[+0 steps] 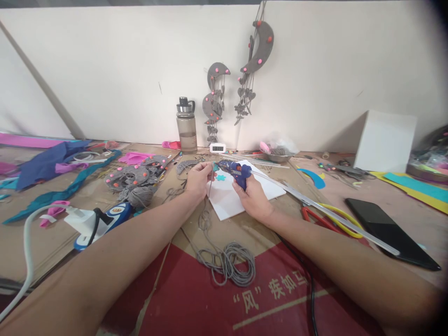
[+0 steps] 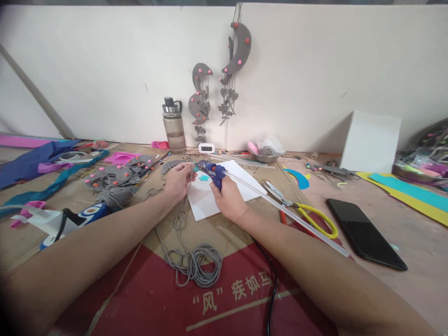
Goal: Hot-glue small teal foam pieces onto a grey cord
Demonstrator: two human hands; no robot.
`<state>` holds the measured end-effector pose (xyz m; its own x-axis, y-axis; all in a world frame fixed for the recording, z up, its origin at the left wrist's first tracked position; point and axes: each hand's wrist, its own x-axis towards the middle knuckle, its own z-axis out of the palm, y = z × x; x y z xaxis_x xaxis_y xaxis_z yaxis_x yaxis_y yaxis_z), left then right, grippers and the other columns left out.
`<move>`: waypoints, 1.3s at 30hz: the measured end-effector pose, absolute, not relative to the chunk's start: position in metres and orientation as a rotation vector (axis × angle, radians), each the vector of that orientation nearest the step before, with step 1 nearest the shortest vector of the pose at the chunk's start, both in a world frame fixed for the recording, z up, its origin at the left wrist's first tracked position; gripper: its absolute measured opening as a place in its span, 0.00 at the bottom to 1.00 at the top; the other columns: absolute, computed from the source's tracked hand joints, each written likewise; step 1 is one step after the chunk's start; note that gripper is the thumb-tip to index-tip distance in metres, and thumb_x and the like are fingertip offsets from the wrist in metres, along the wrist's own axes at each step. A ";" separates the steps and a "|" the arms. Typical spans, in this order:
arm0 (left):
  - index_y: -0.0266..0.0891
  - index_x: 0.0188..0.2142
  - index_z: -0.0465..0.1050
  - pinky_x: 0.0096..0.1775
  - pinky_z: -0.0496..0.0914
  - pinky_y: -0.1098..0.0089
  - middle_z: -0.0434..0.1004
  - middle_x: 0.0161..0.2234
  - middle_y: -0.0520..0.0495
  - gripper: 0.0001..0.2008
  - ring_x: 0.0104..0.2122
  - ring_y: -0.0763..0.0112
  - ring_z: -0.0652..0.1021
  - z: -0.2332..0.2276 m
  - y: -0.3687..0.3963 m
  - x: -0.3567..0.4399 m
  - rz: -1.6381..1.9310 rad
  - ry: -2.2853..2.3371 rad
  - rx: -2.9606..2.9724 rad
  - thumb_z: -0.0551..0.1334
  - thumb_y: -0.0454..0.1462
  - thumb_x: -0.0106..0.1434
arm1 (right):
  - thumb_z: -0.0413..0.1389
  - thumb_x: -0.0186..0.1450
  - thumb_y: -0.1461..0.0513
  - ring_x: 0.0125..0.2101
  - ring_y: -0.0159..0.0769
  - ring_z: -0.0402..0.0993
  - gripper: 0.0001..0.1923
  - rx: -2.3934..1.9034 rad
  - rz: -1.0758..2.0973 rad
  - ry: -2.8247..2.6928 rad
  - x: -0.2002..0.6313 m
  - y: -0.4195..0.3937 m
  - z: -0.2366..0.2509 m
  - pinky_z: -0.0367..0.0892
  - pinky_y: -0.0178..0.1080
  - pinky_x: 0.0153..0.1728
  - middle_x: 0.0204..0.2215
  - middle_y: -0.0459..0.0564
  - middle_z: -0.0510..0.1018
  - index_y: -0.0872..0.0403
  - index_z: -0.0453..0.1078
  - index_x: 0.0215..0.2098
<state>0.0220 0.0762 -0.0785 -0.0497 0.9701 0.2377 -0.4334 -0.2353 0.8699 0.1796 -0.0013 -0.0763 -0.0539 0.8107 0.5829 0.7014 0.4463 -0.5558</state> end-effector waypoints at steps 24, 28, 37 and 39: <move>0.36 0.27 0.69 0.20 0.60 0.76 0.67 0.18 0.55 0.09 0.18 0.78 0.71 -0.075 0.074 0.023 1.557 0.786 1.001 0.66 0.36 0.48 | 0.52 0.61 0.56 0.33 0.41 0.72 0.13 -1.371 0.400 -1.474 0.201 0.021 -0.060 0.68 0.44 0.37 0.36 0.54 0.78 0.55 0.65 0.40; 0.37 0.28 0.69 0.19 0.57 0.76 0.68 0.18 0.54 0.08 0.17 0.77 0.69 -0.075 0.072 0.024 1.558 0.833 1.099 0.65 0.37 0.49 | 0.54 0.59 0.56 0.29 0.43 0.72 0.12 -1.585 0.359 -1.469 0.217 0.037 -0.056 0.67 0.43 0.33 0.28 0.55 0.77 0.56 0.68 0.36; 0.36 0.28 0.73 0.25 0.62 0.76 0.73 0.23 0.52 0.08 0.23 0.78 0.69 -0.077 0.070 0.025 1.634 0.921 1.340 0.66 0.39 0.50 | 0.46 0.65 0.47 0.40 0.53 0.75 0.28 -2.217 -0.009 -1.919 0.228 0.030 -0.038 0.65 0.46 0.39 0.35 0.70 0.78 0.62 0.74 0.34; 0.36 0.29 0.73 0.28 0.64 0.74 0.74 0.25 0.51 0.08 0.24 0.77 0.70 -0.078 0.069 0.025 1.617 0.913 1.429 0.65 0.39 0.51 | 0.46 0.65 0.46 0.44 0.53 0.74 0.28 -2.269 -0.089 -1.908 0.227 0.025 -0.034 0.64 0.46 0.42 0.37 0.70 0.78 0.62 0.74 0.35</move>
